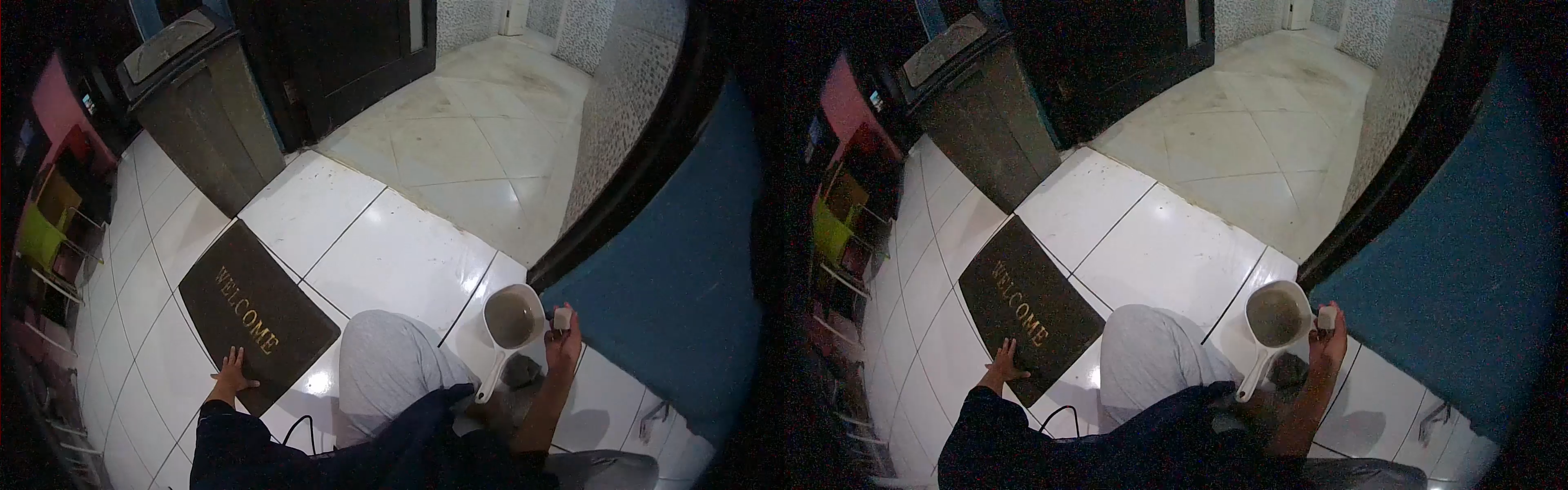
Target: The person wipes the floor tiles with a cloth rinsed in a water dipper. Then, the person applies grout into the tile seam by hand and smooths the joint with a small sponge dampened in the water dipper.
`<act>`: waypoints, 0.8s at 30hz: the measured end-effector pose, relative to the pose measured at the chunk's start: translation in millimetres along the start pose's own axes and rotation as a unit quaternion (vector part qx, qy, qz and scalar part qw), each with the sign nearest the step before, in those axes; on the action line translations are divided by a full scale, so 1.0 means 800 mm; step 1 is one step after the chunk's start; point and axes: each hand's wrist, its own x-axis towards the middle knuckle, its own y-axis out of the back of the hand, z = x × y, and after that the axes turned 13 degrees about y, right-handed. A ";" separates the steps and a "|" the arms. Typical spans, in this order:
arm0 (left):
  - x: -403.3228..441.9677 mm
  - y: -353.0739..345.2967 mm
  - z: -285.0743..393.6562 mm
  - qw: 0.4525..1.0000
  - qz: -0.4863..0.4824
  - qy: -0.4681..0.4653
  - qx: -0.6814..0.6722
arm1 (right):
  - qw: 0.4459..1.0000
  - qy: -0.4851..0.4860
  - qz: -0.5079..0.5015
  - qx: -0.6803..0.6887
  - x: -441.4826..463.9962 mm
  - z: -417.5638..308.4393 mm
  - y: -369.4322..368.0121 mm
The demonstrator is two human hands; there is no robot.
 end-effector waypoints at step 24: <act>-0.171 -0.200 0.016 0.937 0.227 -0.158 -0.214 | 0.906 0.077 -0.408 -0.079 -0.086 -0.107 -0.273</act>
